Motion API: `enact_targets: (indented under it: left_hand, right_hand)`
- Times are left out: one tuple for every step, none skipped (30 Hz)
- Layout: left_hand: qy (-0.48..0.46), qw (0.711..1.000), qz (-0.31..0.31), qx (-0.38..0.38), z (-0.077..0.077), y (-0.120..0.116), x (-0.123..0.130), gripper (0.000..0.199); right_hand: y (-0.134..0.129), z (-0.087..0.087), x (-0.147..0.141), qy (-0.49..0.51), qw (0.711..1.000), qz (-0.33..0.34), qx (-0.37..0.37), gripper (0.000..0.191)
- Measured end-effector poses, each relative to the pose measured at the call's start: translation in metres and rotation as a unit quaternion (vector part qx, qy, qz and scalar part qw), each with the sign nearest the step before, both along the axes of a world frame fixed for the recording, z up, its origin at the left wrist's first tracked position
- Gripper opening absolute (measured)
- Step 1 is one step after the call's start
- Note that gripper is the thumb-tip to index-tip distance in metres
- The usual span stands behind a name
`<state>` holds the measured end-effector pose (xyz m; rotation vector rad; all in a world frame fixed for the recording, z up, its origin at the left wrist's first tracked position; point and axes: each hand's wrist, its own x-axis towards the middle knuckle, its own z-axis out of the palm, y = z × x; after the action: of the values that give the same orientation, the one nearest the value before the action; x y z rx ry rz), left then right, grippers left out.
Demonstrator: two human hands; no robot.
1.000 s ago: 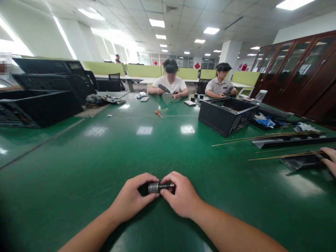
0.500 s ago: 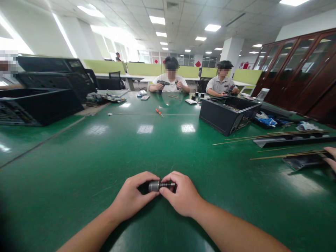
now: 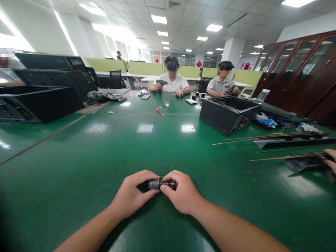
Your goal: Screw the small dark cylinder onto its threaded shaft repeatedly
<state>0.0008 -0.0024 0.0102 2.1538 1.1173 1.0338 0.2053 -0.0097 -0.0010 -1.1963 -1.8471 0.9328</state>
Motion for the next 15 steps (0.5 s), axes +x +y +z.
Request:
enact_targets:
  left_hand:
    - [0.0, 1.0, -0.002, 0.001, 0.0004, -0.0004, 0.0001, 0.023]
    - [0.0, 1.0, -0.003, 0.002, 0.0008, -0.0006, 0.0002, 0.023]
    - [0.0, 1.0, -0.003, 0.004, 0.0011, -0.0008, 0.0004, 0.023]
    - [0.0, 1.0, -0.002, 0.005, 0.0013, -0.0009, 0.0007, 0.023]
    - [-0.001, 1.0, -0.001, 0.008, 0.0014, -0.0009, 0.0009, 0.023]
    - [-0.002, 1.0, 0.0, 0.009, 0.0013, -0.0008, 0.001, 0.023]
    - [-0.002, 1.0, 0.001, 0.01, 0.0012, -0.0006, 0.0011, 0.023]
    - [-0.003, 1.0, 0.002, 0.011, 0.0009, -0.0004, 0.0011, 0.023]
    - [-0.003, 1.0, 0.002, 0.01, 0.0007, -0.0001, 0.001, 0.023]
    - [-0.003, 1.0, 0.002, 0.01, 0.0004, 0.0001, 0.0009, 0.023]
    - [-0.003, 1.0, 0.002, 0.01, 0.0001, 0.0003, 0.0007, 0.024]
    - [-0.003, 1.0, 0.001, 0.011, 0.0, 0.0003, 0.0005, 0.024]
    - [-0.003, 1.0, 0.001, 0.013, -0.0001, 0.0002, 0.0002, 0.024]
    - [-0.002, 1.0, 0.001, 0.014, -0.0002, 0.0001, 0.0, 0.024]
    - [-0.001, 1.0, 0.001, 0.015, -0.0002, 0.0, -0.0003, 0.024]
  right_hand:
    - [-0.0001, 0.0004, -0.0001, -0.001, 1.0, 0.001, 0.001, 0.007]
    - [-0.0002, 0.0007, -0.0002, -0.001, 1.0, 0.001, 0.003, 0.007]
    - [-0.0003, 0.001, -0.0003, 0.0, 1.0, 0.001, 0.004, 0.007]
    - [-0.0004, 0.0012, -0.0004, 0.001, 1.0, 0.001, 0.005, 0.006]
    - [-0.0005, 0.0014, -0.0005, 0.001, 1.0, 0.001, 0.006, 0.006]
    - [-0.0006, 0.0015, -0.0006, 0.003, 1.0, 0.0, 0.006, 0.006]
    - [-0.0007, 0.0016, -0.0006, 0.003, 1.0, -0.001, 0.005, 0.006]
    - [-0.0008, 0.0016, -0.0006, 0.004, 1.0, -0.002, 0.005, 0.006]
    - [-0.0009, 0.0016, -0.0006, 0.004, 1.0, -0.002, 0.004, 0.006]
    - [-0.001, 0.0015, -0.0006, 0.004, 1.0, -0.003, 0.004, 0.006]
    - [-0.0011, 0.0015, -0.0005, 0.005, 1.0, -0.003, 0.004, 0.006]
    - [-0.0011, 0.0014, -0.0004, 0.005, 1.0, -0.003, 0.003, 0.006]
    - [-0.0011, 0.0014, -0.0004, 0.005, 1.0, -0.004, 0.002, 0.006]
    - [-0.001, 0.0014, -0.0004, 0.005, 1.0, -0.004, 0.0, 0.006]
    - [-0.0009, 0.0014, -0.0004, 0.006, 1.0, -0.004, -0.001, 0.006]
